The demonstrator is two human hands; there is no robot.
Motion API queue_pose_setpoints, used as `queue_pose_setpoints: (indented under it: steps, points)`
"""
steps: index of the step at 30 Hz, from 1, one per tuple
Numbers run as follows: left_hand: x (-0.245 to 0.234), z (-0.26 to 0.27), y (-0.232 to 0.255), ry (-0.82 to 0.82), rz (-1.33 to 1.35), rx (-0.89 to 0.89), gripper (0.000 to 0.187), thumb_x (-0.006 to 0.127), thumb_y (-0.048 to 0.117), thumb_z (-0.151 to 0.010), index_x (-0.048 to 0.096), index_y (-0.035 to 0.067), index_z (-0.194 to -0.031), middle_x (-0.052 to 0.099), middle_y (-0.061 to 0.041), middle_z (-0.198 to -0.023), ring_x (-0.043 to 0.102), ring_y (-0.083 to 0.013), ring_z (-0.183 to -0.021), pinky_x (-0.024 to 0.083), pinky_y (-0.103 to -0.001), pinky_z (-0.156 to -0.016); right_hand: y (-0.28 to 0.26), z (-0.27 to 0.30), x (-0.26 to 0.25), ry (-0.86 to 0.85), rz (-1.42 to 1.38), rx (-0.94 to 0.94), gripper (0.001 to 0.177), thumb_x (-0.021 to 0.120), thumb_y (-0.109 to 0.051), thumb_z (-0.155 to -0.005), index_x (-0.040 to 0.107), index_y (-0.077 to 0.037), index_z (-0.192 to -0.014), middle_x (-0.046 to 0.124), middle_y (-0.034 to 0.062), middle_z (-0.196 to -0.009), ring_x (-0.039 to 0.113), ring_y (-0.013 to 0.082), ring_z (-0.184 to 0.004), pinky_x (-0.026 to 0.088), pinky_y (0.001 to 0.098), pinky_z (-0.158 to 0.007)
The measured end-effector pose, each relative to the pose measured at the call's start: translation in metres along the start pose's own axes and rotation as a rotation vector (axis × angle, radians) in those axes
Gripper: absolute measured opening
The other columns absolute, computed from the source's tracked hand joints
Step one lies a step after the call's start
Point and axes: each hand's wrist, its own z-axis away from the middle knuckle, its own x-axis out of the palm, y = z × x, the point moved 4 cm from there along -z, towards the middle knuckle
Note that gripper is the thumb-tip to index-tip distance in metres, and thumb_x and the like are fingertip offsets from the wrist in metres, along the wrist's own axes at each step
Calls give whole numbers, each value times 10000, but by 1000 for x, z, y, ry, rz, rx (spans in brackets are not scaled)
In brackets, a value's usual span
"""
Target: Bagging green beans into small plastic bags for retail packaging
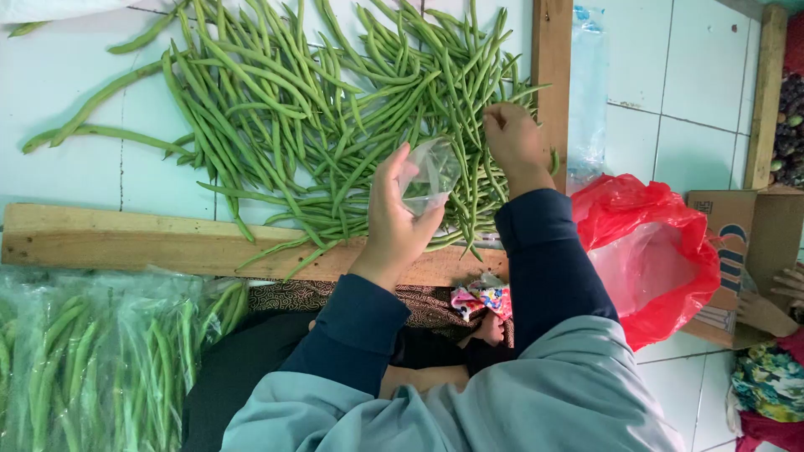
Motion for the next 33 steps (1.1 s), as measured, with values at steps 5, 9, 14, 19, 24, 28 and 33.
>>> queue_pose_setpoints:
  steps: [5,9,14,19,24,28,33]
  points:
    - [2,1,-3,15,14,0,821,772,-13,-811,354,-18,-1518,546,-194,-1206,590,-331,-1059,506,-506,-975,-8,8,18,-160,329,32,174,679,-129,-994,718,-36,-1135,656,179,-1035,689,372,-986,613,533,-763]
    - [2,1,-1,25,36,-50,836,761,-42,-792,358,-11,-1524,553,-201,-1181,588,-341,-1072,501,-530,-996,12,9,30,-89,354,-22,151,736,-117,-943,721,-8,-1046,654,187,-977,683,392,-983,611,527,-718]
    - [0,0,-2,35,54,-15,834,757,-24,-786,366,-2,-1523,563,-187,-1166,599,-316,-1043,521,-506,-952,20,37,23,153,89,-102,74,699,-102,-985,703,-30,-1000,616,122,-884,650,345,-933,566,455,-758]
    - [3,1,-4,45,48,27,847,765,-20,-758,382,-6,-1514,573,-180,-1165,615,-313,-1032,532,-489,-921,-10,104,-16,349,-325,-16,180,666,-80,-1051,732,25,-1182,693,183,-921,712,284,-913,572,400,-760]
    - [2,0,1,41,58,24,831,769,-6,-794,373,-4,-1525,569,-207,-1159,610,-325,-1009,545,-497,-921,-37,151,-59,620,-1043,-137,140,599,104,-1010,676,-3,-1057,708,148,-899,737,234,-784,602,268,-743]
    - [0,3,6,-30,-40,28,882,816,77,-902,257,159,-1579,524,-120,-1238,579,-209,-1122,573,-388,-1002,-74,189,-129,678,-1021,-308,135,575,-40,-1066,694,-18,-1125,702,199,-879,710,302,-758,608,375,-767]
    - [-2,3,8,-133,3,-208,866,771,22,-862,269,181,-1549,438,-192,-1380,542,-336,-1278,704,-430,-875,-119,242,-180,981,-815,-681,197,580,-272,-1109,609,-79,-1086,630,78,-1016,499,219,-717,460,308,-674]
